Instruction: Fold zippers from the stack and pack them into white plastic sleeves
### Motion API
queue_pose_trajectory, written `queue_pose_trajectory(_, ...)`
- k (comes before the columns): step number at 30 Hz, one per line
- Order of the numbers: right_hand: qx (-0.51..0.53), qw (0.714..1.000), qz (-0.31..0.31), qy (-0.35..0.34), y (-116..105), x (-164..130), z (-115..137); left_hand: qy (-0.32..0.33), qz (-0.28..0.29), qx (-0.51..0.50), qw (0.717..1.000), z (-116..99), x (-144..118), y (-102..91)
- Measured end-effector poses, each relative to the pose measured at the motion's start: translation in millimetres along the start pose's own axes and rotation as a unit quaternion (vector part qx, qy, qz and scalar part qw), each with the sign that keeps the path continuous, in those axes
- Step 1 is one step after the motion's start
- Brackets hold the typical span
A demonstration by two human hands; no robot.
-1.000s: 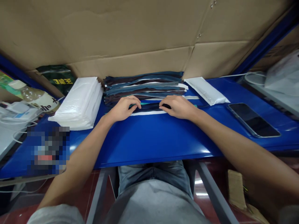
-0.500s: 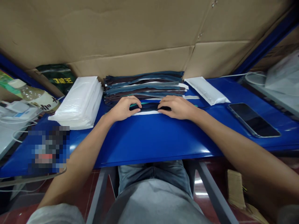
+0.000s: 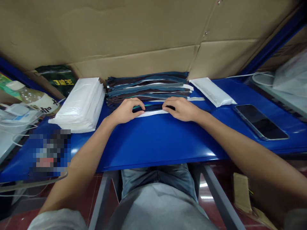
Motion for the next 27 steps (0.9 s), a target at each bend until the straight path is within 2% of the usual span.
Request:
queue_pose_trajectory(10, 0.010, 0.999, -0.014, 0.045, -3.5, -10.5, -10.4, -0.009, -0.003, 0.011, 1.000, -2.8, -0.4, -1.5)
queue_pose_trajectory(13, 0.025, 1.000, -0.007, 0.007, -10.2, -14.0, -7.1, -0.031, 0.016, -0.002, 0.999, -2.7, -5.4, -11.2)
queue_pose_trajectory(16, 0.036, 0.999, -0.020, -0.029, -18.5, -15.5, -1.3, -0.064, -0.036, -0.018, 0.997, 1.5, -10.4, -31.5)
queue_pose_trajectory(18, 0.032, 0.999, -0.035, -0.019, -20.9, -16.2, -1.3, -0.073, -0.083, -0.005, 0.994, 4.4, -12.7, -43.7)
queue_pose_trajectory(19, 0.030, 0.999, -0.032, -0.014, -19.7, -16.2, -1.9, -0.073, -0.084, 0.002, 0.994, 5.4, -13.1, -46.2)
queue_pose_trajectory(20, 0.031, 0.999, -0.020, -0.015, -16.9, -16.1, -2.1, -0.067, -0.062, 0.006, 0.996, 5.9, -12.8, -45.4)
queue_pose_trajectory(24, 0.058, 0.997, 0.033, -0.049, -4.7, -15.3, -1.3, -0.025, 0.094, -0.003, 0.995, 5.3, -13.3, -31.9)
queue_pose_trajectory(27, 0.064, 0.996, 0.023, -0.051, -5.0, -15.5, -1.6, -0.017, 0.129, -0.008, 0.991, 8.2, -16.9, -34.9)
Point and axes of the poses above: each hand's wrist, its own x-axis towards the middle knuckle, its own y-axis out of the palm, z = x × y, the point moved 5 cm from there along x, towards the middle knuckle, and after that the axes turned 11 degrees about -y, right-handed, at the moved point
